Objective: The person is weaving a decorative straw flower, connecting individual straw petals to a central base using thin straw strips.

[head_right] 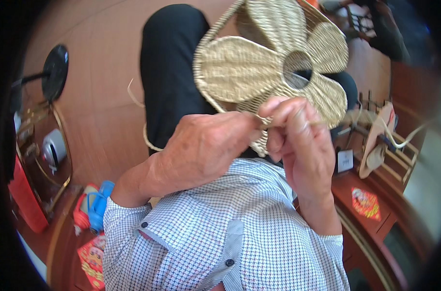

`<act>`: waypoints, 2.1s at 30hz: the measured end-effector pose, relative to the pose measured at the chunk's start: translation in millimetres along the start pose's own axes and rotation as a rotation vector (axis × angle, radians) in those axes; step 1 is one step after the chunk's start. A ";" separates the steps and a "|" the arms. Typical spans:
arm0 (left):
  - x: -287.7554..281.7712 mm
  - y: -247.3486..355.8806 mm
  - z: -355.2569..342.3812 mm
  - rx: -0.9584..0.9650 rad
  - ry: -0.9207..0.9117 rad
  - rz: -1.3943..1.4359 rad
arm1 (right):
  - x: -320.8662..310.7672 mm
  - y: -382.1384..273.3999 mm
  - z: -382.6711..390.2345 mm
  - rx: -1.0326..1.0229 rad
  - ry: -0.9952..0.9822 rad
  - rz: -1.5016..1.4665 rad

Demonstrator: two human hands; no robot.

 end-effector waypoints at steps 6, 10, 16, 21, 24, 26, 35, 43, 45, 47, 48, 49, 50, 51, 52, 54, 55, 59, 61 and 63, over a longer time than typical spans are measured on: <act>7.6 -18.2 3.3 -0.225 -0.059 0.115 | -122.3 -8.3 24.0 -0.072 0.232 -0.400; -20.7 -35.6 16.9 -0.510 0.007 0.146 | -188.9 7.8 43.0 -0.120 0.349 -0.485; -72.4 -46.0 28.3 -0.594 0.116 0.110 | -275.7 48.0 65.9 -0.136 0.522 -0.560; -86.4 -40.9 26.7 -0.590 0.169 0.017 | -357.6 77.0 92.2 -0.144 0.736 -0.466; -88.0 -37.2 26.8 -0.611 0.158 0.051 | -396.0 90.7 109.8 -0.128 0.857 -0.408; -84.2 -32.3 23.4 -0.589 0.148 0.036 | -427.8 104.2 123.9 -0.111 0.972 -0.333; -43.1 -5.5 -9.7 -0.481 0.092 -0.039 | -521.3 168.3 163.8 0.138 0.860 -0.198; 37.1 28.7 -52.3 -0.352 -0.077 0.008 | -208.1 -5.2 95.8 -0.323 0.636 0.902; 49.8 38.1 -61.1 -0.285 -0.099 -0.016 | -151.6 -12.5 83.4 -0.601 0.365 1.028; 59.7 47.4 -66.9 -0.261 -0.147 -0.058 | -111.3 -13.4 71.1 -0.643 0.202 0.928; 64.6 50.0 -69.2 -0.218 -0.163 -0.077 | -101.2 -4.3 66.2 -0.591 0.156 0.711; 67.5 49.5 -68.2 -0.217 -0.163 -0.075 | -93.4 0.4 64.5 -0.564 0.126 0.637; 69.7 48.8 -65.6 -0.210 -0.160 -0.077 | -91.3 7.7 63.3 -0.584 0.122 0.650; 70.8 48.6 -63.3 -0.204 -0.157 -0.077 | -90.3 13.1 62.6 -0.603 0.117 0.662; 68.7 46.1 -61.0 -0.271 -0.182 -0.066 | -91.6 12.9 65.1 -0.603 0.109 0.665; 59.9 37.0 -52.3 -0.300 -0.121 -0.009 | -107.8 22.3 74.2 -0.357 0.180 0.609; 53.9 30.5 -46.5 -0.325 -0.066 0.046 | -111.5 23.8 80.2 -0.354 0.172 0.611; 25.1 -1.4 -25.8 -0.438 0.141 0.232 | -149.4 59.3 100.7 0.036 0.331 0.396; 19.6 -10.4 -20.0 -0.451 0.150 0.250 | -158.7 75.1 108.8 0.231 0.362 0.459; 19.2 -13.9 -15.4 -0.496 0.152 0.243 | -159.7 76.2 111.5 0.208 0.379 0.569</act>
Point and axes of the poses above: each hand's wrist, its own z-axis away from the middle knuckle, its own x-axis out of the palm, y = z × x, the point moved 6 cm from there along -z, towards the middle knuckle, and after that the axes turned 3 degrees about -y, right-handed, at the moved point
